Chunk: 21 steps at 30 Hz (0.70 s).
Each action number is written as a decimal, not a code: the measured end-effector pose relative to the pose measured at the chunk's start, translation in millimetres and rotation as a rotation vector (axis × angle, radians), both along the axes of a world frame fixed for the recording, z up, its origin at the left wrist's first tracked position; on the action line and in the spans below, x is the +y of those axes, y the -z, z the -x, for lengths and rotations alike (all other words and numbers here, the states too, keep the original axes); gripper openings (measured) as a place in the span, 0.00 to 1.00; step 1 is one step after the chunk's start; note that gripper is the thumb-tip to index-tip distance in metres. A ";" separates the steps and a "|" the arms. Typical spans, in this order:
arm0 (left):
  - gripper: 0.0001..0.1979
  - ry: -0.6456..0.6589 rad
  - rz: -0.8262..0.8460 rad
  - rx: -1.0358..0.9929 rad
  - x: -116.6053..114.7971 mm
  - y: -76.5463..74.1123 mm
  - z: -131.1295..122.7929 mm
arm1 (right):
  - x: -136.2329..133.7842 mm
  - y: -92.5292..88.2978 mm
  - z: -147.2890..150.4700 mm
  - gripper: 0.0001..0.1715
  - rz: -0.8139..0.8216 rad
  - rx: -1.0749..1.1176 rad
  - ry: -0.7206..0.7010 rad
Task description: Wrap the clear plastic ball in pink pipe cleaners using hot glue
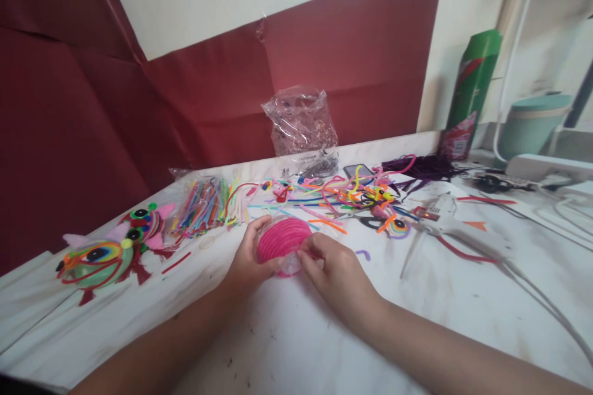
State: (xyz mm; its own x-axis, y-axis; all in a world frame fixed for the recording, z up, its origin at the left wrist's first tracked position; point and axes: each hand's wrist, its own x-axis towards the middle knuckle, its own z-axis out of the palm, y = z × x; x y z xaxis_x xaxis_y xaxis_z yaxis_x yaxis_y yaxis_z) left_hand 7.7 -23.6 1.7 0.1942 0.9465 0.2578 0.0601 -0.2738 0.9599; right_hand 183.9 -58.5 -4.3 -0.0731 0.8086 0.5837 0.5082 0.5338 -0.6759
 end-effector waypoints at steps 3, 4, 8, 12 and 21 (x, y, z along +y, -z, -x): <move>0.38 -0.004 -0.020 -0.011 -1.4 -0.5 -2.3 | -0.4 1.9 0.2 0.10 0.006 -0.029 0.005; 0.37 -0.016 -0.030 -0.006 -1.6 -0.5 -2.9 | -0.4 2.7 0.5 0.10 0.008 -0.034 0.004; 0.34 -0.081 -0.056 0.022 0.0 -0.4 -3.0 | 0.4 4.8 1.3 0.07 0.018 0.015 -0.007; 0.34 -0.115 -0.062 0.018 2.1 -0.2 -1.0 | 0.8 4.2 1.3 0.07 0.004 0.048 -0.018; 0.38 -0.049 -0.034 0.041 -0.5 -1.4 -1.5 | -1.8 0.0 0.4 0.11 -0.010 -0.053 0.002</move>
State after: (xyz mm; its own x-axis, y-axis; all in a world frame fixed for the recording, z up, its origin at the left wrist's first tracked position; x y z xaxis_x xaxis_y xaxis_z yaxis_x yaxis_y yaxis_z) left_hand 9.2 -24.1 3.1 0.1592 0.9459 0.2826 0.1137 -0.3019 0.9465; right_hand 183.5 -60.3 -4.2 -0.1020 0.8033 0.5868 0.5443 0.5389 -0.6430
